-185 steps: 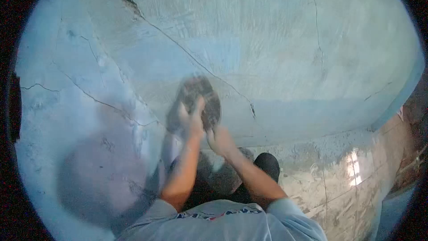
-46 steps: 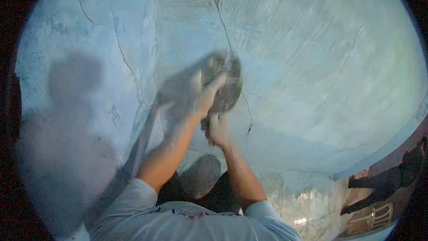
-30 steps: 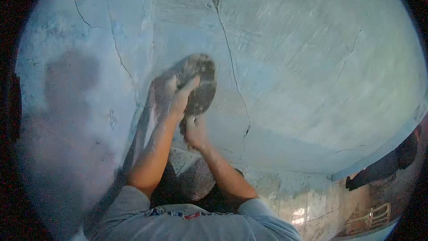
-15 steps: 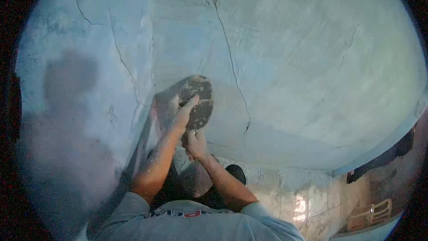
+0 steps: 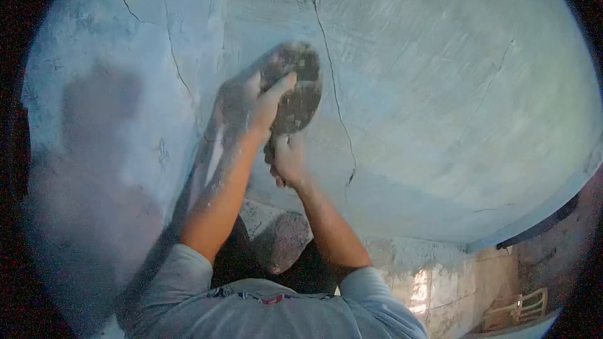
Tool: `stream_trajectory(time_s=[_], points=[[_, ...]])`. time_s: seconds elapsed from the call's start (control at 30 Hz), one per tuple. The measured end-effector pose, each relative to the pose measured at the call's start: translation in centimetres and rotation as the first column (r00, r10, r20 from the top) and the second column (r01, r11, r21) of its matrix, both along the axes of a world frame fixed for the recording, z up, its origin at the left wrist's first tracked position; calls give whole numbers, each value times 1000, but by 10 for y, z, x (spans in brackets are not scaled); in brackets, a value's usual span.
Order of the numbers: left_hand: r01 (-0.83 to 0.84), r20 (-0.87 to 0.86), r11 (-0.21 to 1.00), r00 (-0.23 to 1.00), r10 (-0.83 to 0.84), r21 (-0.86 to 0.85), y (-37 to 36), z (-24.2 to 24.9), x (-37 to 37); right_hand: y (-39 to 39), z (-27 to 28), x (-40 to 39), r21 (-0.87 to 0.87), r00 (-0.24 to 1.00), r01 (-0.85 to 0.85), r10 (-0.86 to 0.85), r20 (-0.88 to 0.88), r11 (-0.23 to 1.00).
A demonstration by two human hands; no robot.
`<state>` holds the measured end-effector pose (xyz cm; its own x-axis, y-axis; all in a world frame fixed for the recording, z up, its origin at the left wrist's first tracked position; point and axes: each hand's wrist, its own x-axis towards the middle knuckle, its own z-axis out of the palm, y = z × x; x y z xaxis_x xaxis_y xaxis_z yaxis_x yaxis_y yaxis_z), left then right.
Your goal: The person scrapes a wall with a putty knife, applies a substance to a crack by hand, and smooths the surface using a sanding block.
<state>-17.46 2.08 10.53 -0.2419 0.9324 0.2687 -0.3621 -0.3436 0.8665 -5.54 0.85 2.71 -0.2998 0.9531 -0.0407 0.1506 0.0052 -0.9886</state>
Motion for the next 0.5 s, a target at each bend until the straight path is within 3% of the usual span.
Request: stream_trajectory(time_s=[0.07, 0.13, 0.17, 0.27, 0.3, 0.33, 0.4, 0.5], points=[[36, 61, 999, 997, -37, 15, 11, -5, -2, 2, 2, -6, -85, 995, 48, -55, -78, 995], [-9, 73, 1000, 997, 8, 11, 0, -48, 5, -21, -31, -9, -58, 994, 94, -97, -55, 994], [0, 9, 1000, 1000, 0, -31, -10, -64, 5, -25, -73, -7, 200, 992, 111, -95, -86, 973], [-71, 50, 997, 996, 69, 33, -3, -72, 16, -26, -63, 1, 106, 998, 60, -57, -39, 992], [-58, -13, 997, 998, 57, -47, -12, -42, 10, -22, -43, 1, 71, 996, 16, -10, -94, 997], [41, 63, 999, 997, -40, -25, 1, -36, 7, -17, -20, 1, -92, 998, 19, -24, -54, 996], [20, 24, 1000, 1000, -20, 3, 4, -32, 3, -11, -19, -2, -102, 996, -4, -5, -90, 995], [-58, 76, 996, 995, 62, -62, -14, -64, 15, -31, -65, -5, 49, 983, 47, -37, -180, 998]])
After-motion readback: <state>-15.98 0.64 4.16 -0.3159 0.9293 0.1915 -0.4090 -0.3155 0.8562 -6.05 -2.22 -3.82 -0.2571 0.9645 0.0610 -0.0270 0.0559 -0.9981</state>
